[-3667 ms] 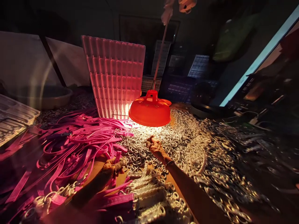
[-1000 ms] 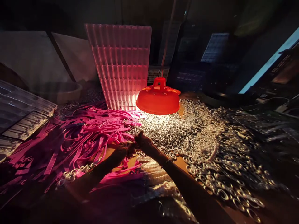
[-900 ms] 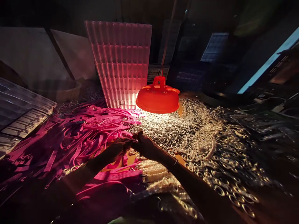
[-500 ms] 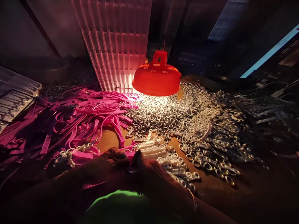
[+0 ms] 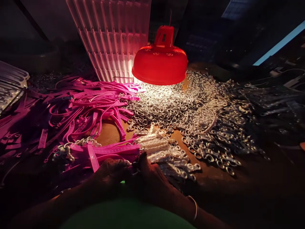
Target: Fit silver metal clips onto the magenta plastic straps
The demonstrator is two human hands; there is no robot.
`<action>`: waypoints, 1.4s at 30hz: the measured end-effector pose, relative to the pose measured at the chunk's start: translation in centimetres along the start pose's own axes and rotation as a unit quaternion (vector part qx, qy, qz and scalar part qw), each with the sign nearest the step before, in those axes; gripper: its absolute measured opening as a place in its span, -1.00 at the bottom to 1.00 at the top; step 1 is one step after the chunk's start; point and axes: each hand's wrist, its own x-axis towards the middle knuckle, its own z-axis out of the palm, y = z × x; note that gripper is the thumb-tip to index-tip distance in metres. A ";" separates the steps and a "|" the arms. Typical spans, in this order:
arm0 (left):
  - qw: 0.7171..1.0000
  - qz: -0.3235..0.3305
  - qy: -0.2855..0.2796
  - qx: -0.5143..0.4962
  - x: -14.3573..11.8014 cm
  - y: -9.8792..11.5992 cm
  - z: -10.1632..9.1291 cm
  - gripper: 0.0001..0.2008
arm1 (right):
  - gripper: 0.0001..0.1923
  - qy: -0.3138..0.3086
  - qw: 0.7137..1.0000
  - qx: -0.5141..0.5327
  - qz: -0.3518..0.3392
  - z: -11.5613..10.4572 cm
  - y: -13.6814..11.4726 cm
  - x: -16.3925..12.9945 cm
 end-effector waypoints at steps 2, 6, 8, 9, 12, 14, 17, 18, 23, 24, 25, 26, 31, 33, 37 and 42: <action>1.000 0.002 0.012 0.006 -0.4 -0.3 0.3 -0.61 | -0.67 -0.018 0.999 -0.023 -0.020 0.0 -0.3 0.0; 0.997 -0.023 -0.001 -0.071 -0.6 -1.1 0.9 -0.67 | -0.71 -0.052 0.994 -0.087 -0.039 -0.1 -0.5 -0.1; 0.994 -0.023 -0.014 -0.102 -0.5 -1.5 1.0 -0.69 | -0.70 -0.069 0.991 -0.102 -0.045 -0.1 -0.3 -0.2; 0.993 -0.024 -0.020 -0.110 -0.5 -1.6 1.0 -0.69 | -0.69 -0.076 0.990 -0.111 -0.049 -0.1 -0.1 -0.3; 0.993 -0.024 -0.028 -0.113 -0.2 -1.9 1.0 -0.68 | -0.69 -0.093 0.982 -0.154 -0.062 -0.2 -0.1 -0.3; 0.993 -0.014 -0.022 -0.114 0.0 -2.1 1.1 -0.67 | -0.70 -0.106 0.974 -0.188 -0.061 -0.4 -0.6 -0.3; 0.990 -0.021 -0.007 -0.140 0.0 -2.0 1.1 -0.66 | -0.70 -0.108 0.971 -0.205 -0.066 -0.6 -1.2 -0.1; 0.989 -0.030 -0.002 -0.147 0.0 -1.9 1.0 -0.66 | -0.70 -0.103 0.972 -0.198 -0.074 -0.7 -1.2 0.0; 0.978 -0.069 0.003 -0.198 0.8 -1.0 -0.1 -0.66 | -0.77 -0.088 0.984 -0.095 -0.123 -1.8 -1.2 0.8; 0.971 -0.072 0.001 -0.227 1.1 -0.7 -0.4 -0.69 | -0.79 -0.083 0.987 -0.064 -0.123 -2.1 -1.2 1.1; 0.965 -0.072 -0.002 -0.253 1.4 -0.5 -0.7 -0.71 | -0.80 -0.077 0.990 -0.029 -0.118 -2.4 -1.3 1.5; 0.960 -0.065 -0.008 -0.271 1.8 -0.2 -1.0 -0.73 | -0.77 -0.070 0.992 0.012 -0.106 -2.6 -1.4 1.9; 0.976 -0.037 -0.012 -0.216 2.9 0.2 -2.4 -0.74 | -0.48 -0.010 0.951 0.309 0.021 -2.2 -1.4 3.3; 0.979 -0.044 0.008 -0.197 3.0 -0.3 -2.6 -0.71 | -0.50 0.008 0.923 0.381 0.051 -1.7 -1.4 3.4; 0.980 -0.047 0.043 -0.189 2.6 -1.2 -2.7 -0.66 | -0.57 -0.002 0.915 0.397 0.065 -1.2 -1.2 3.1; 0.968 -0.033 -0.021 -0.247 1.6 -0.3 -2.2 -0.73 | -0.62 0.001 0.926 0.373 0.054 -1.0 -0.1 2.9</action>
